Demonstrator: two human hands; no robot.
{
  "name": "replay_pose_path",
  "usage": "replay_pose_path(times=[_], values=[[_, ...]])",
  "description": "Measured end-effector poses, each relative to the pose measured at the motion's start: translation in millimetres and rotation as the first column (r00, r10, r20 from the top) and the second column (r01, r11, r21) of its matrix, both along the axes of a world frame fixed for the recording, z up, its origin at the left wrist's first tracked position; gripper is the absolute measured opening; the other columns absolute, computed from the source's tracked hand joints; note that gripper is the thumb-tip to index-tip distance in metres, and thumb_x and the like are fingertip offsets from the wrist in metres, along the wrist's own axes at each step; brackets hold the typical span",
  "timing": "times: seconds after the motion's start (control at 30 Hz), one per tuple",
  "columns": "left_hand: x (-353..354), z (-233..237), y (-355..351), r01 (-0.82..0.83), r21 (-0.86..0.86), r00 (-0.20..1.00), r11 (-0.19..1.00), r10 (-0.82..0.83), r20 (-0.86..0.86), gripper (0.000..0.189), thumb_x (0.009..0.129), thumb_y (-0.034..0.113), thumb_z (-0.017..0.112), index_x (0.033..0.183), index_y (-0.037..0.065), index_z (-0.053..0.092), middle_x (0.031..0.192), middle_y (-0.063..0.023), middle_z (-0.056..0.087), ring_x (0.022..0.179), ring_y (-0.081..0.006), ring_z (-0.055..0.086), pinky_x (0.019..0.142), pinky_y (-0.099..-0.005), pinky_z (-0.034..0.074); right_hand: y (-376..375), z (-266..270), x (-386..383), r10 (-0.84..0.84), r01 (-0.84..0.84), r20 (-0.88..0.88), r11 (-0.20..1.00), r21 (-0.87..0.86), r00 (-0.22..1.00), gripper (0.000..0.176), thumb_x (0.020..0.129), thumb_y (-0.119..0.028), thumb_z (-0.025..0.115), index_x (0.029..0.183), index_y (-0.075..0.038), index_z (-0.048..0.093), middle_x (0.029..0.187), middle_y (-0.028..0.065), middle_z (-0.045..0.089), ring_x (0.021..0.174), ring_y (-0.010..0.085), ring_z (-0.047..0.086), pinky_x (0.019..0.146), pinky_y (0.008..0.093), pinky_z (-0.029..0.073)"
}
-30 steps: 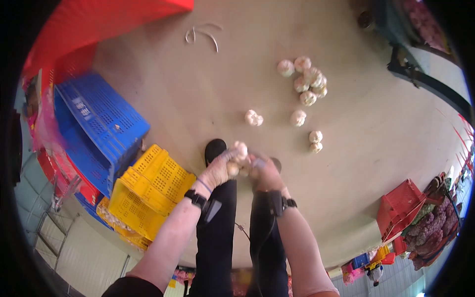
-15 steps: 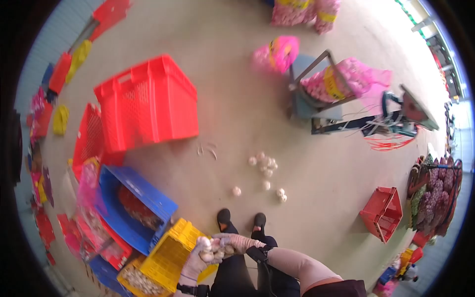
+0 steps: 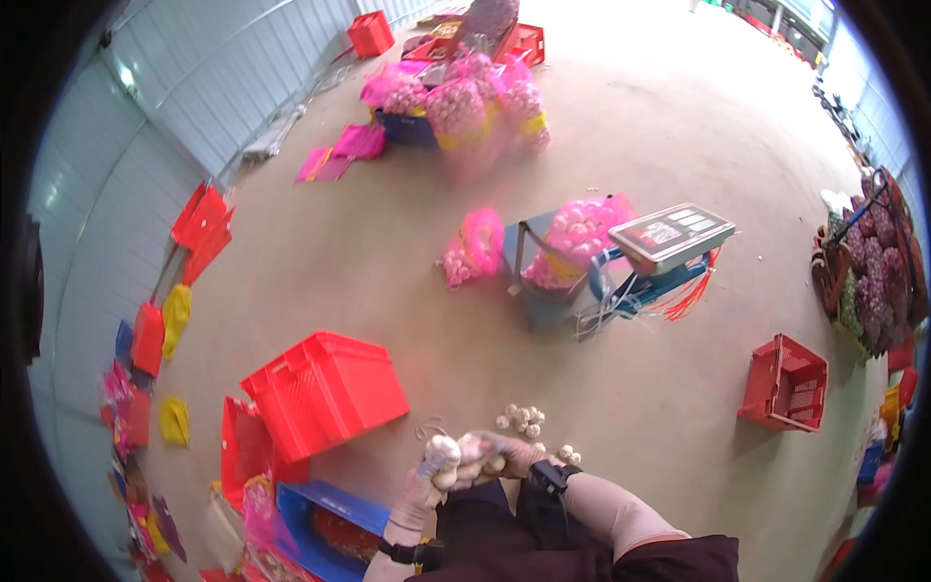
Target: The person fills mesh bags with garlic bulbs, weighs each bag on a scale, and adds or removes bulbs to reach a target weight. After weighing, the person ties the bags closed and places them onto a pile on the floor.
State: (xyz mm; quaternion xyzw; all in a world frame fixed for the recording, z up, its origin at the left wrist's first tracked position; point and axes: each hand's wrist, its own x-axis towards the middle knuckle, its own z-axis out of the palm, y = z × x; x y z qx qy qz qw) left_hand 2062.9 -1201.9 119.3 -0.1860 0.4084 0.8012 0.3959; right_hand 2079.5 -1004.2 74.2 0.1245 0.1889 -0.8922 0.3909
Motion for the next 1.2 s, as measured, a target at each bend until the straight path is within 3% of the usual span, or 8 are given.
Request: replay_pose_path(times=[0.1,0.17,0.4,0.53,0.6,0.63,0.83,1.2], values=[[-67.2,10.1,48.4,-0.025,0.213,0.991,0.977,0.052,-0.124,0.034,0.08,0.017,0.064,0.108,0.005,0.05,0.095,-0.0059,0.059,0.087,-0.0196,0.06,0.072,-0.0312,0.053,45.8,-30.0,-36.8,-0.285,0.28,-0.013,0.947,-0.155,0.958,0.07,0.067,-0.042,0.07,0.124,-0.011,0.043,0.12,0.0114,0.05,0.109,0.0306,0.05,0.093,0.0614,0.032],[-124.9,-19.4,70.2,0.128,0.695,0.991,0.707,-0.059,-0.123,0.037,0.078,0.029,0.065,0.104,0.007,0.052,0.103,-0.0067,0.057,0.102,-0.0287,0.054,0.074,-0.0429,0.052,64.0,-13.3,-73.2,-0.456,0.431,-0.069,0.873,-0.23,0.887,0.073,0.066,-0.039,0.07,0.127,-0.011,0.04,0.123,0.0141,0.048,0.111,0.0335,0.049,0.092,0.0572,0.037],[-303.1,5.0,119.3,0.126,0.562,0.98,0.818,-0.192,0.06,0.044,0.073,0.04,0.067,0.104,0.011,0.055,0.115,-0.009,0.053,0.113,-0.0348,0.046,0.079,-0.0565,0.049,122.2,6.2,-234.4,-0.906,0.902,-0.283,0.378,-0.21,0.314,0.076,0.068,-0.049,0.065,0.124,-0.004,0.04,0.123,0.0154,0.047,0.108,0.0312,0.051,0.089,0.0452,0.046],[-405.8,6.6,128.2,0.281,0.407,0.935,0.869,-0.343,0.086,0.042,0.076,0.044,0.062,0.104,0.013,0.055,0.114,-0.0092,0.053,0.111,-0.0347,0.047,0.079,-0.0585,0.048,174.0,60.7,-305.1,-0.939,0.859,-0.328,0.249,-0.447,0.101,0.065,0.073,-0.051,0.061,0.119,-0.009,0.044,0.117,0.0075,0.049,0.095,0.0261,0.053,0.073,0.038,0.05],[-445.3,17.8,142.6,0.372,0.416,0.908,0.83,-0.419,0.024,0.042,0.078,0.043,0.061,0.106,0.013,0.054,0.114,-0.0093,0.053,0.113,-0.0346,0.047,0.08,-0.0591,0.047,203.6,63.9,-325.9,-0.954,0.904,-0.252,-0.042,-0.426,-0.164,0.063,0.074,-0.048,0.062,0.119,-0.008,0.045,0.123,0.0088,0.046,0.1,0.0273,0.051,0.075,0.04,0.051],[-461.4,18.6,148.1,0.384,0.414,0.898,0.825,-0.438,0.038,0.042,0.078,0.043,0.06,0.107,0.013,0.054,0.116,-0.0094,0.052,0.113,-0.0345,0.047,0.079,-0.0587,0.047,229.9,58.1,-334.7,-0.921,0.783,-0.34,0.068,-0.619,-0.189,0.059,0.076,-0.045,0.061,0.12,-0.008,0.045,0.128,0.0095,0.043,0.1,0.0272,0.051,0.079,0.0422,0.05],[-523.7,13.1,230.5,0.586,0.33,0.797,0.74,-0.599,-0.074,0.047,0.08,0.043,0.058,0.114,0.012,0.05,0.12,-0.0101,0.049,0.109,-0.0334,0.05,0.075,-0.0513,0.052,322.4,48.3,-335.9,-0.878,0.829,-0.185,-0.319,-0.458,-0.441,0.043,0.08,-0.035,0.054,0.111,-0.005,0.05,0.115,0.0143,0.051,0.102,0.0318,0.052,0.08,0.0498,0.049],[-513.0,11.3,473.2,0.914,-0.003,0.396,0.406,-0.894,-0.211,0.043,0.086,0.041,0.052,0.114,0.009,0.047,0.097,-0.0042,0.055,0.086,-0.0203,0.058,0.06,-0.0299,0.049,386.1,-9.7,-331.8,-0.738,0.554,0.012,-0.517,-0.653,-0.675,0.037,0.074,-0.03,0.067,0.095,-0.004,0.051,0.099,0.0147,0.052,0.098,0.0358,0.047,0.082,0.0503,0.045]])
